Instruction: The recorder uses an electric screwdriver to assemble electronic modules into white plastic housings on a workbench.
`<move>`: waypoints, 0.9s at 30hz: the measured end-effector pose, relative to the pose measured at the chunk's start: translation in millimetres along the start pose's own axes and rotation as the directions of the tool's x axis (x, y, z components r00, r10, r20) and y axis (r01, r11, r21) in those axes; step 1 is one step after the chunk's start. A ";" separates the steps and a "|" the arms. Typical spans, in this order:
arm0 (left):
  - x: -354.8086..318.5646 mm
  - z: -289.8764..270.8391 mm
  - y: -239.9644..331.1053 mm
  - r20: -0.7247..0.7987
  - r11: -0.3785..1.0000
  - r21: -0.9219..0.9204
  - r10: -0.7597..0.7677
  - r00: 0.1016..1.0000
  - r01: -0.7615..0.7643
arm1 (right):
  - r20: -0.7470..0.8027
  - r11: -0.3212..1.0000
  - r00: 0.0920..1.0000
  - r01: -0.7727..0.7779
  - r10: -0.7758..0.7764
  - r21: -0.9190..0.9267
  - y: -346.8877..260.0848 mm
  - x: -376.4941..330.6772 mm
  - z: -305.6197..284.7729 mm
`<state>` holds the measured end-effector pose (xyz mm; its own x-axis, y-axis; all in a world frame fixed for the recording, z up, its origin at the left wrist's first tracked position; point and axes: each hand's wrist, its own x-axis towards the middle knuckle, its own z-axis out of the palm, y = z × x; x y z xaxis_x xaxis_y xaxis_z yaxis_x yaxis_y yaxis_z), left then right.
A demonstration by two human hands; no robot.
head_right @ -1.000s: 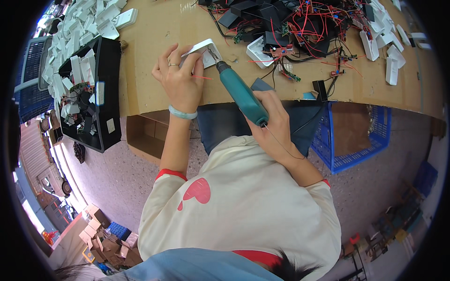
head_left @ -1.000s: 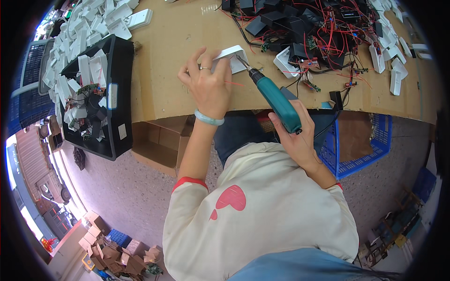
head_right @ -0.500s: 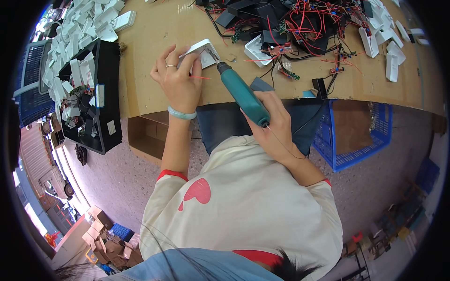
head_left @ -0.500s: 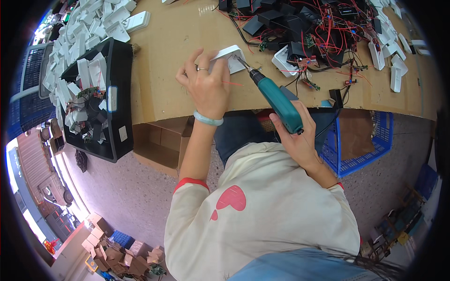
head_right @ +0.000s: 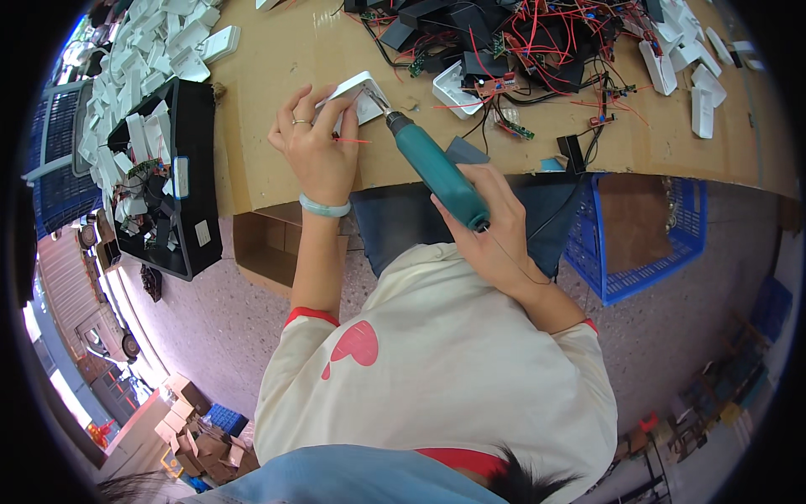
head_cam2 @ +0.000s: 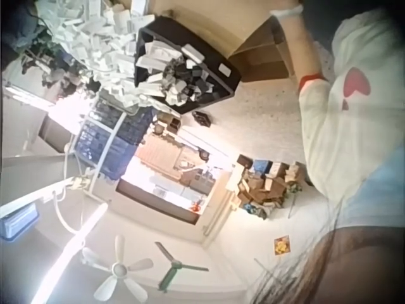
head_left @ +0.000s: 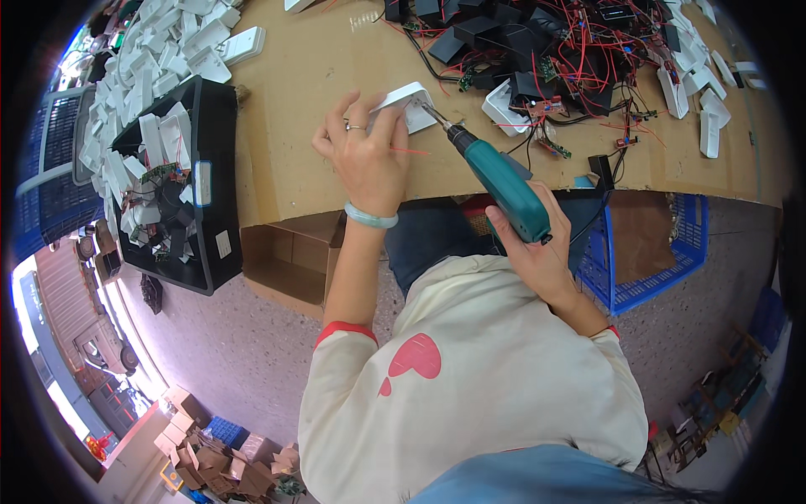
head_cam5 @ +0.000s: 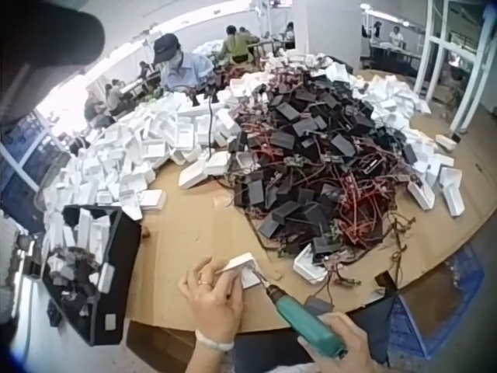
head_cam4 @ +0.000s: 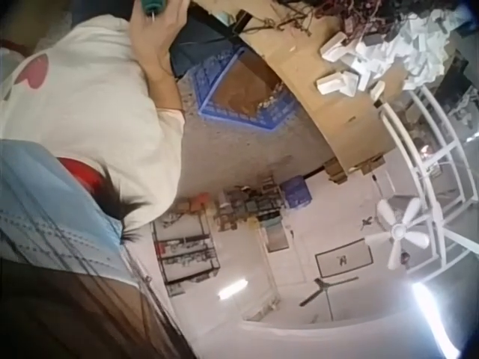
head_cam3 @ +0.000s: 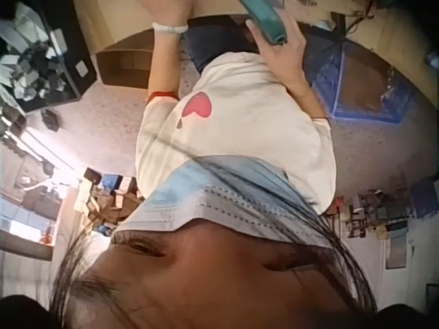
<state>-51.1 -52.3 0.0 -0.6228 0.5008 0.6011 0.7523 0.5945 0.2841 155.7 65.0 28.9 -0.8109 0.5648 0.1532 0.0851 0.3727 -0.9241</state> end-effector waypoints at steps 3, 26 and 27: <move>-0.2 0.8 -0.2 0.004 1.000 0.012 0.003 1.000 -0.003 | -0.001 1.000 1.000 0.017 -0.017 0.003 0.9 2.6 0.5; 1.5 0.4 1.0 0.003 1.000 -0.003 -0.004 1.000 0.004 | 0.053 0.997 0.997 0.057 -0.054 -0.052 8.3 7.7 4.5; 1.7 0.6 1.2 0.003 1.000 -0.003 -0.003 1.000 0.003 | 0.052 0.997 0.997 0.057 -0.054 -0.052 8.2 7.9 4.5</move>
<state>-51.4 -50.3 1.0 -0.6259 0.5008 0.5979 0.7509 0.5940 0.2886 147.4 69.2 21.0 -0.8435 0.5044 0.1846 0.0688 0.4423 -0.8942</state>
